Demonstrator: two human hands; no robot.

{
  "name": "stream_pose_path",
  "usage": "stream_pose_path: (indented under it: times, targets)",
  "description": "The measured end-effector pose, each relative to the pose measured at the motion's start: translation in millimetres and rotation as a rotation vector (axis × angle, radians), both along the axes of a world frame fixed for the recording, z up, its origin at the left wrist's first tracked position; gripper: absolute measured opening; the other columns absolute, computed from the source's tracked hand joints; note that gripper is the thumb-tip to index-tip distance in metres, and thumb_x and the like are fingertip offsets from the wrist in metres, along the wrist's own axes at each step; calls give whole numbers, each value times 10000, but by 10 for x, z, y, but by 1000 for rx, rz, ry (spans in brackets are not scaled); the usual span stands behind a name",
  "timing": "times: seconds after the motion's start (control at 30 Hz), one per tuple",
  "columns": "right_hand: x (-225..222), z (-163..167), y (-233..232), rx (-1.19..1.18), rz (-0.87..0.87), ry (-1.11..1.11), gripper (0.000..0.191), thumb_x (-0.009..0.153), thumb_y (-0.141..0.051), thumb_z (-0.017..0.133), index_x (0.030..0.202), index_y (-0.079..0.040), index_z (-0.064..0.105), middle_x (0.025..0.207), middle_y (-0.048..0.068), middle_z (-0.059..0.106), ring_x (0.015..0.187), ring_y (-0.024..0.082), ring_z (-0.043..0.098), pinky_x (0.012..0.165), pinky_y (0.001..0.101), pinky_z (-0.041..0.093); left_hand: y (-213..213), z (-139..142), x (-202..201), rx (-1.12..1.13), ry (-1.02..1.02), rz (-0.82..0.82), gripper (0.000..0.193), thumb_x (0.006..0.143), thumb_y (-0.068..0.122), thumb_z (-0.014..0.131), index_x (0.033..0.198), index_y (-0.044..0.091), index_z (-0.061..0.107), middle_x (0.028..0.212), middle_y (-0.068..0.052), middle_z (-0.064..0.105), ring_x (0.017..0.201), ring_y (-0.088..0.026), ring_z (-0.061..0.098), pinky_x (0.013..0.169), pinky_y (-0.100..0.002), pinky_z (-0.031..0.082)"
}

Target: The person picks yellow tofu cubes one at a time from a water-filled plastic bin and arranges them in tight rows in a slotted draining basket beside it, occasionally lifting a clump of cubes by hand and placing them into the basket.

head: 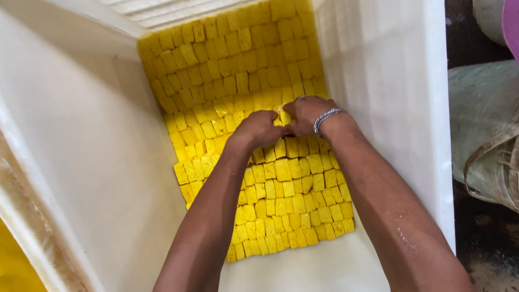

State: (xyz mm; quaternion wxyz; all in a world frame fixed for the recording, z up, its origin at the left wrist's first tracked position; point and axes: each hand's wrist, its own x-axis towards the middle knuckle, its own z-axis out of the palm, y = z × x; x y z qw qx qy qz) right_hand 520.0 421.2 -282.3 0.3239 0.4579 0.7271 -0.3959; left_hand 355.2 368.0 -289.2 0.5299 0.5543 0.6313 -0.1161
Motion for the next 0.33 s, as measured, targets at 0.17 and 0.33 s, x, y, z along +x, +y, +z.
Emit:
stream_pose_path:
  times: [0.17,0.33]
  targets:
    - [-169,202,-111,123,119,-41,419,886,-364,689,1291,-260,675,1344,50,639,1294,297,576,1049,555,464,-108,-162,-149,151,45,77,498,821,271,737,1276,74,690,1308,-229,623,1201,-375,611,1026,-442,487]
    - [-185,100,-57,97,100,17,466,854,-334,704,1311,-251,669,1357,72,641,1290,311,592,1032,534,505,-138,-173,-251,55,-162,170,587,826,253,680,1395,118,630,1405,-199,663,1301,-307,645,1112,-358,487]
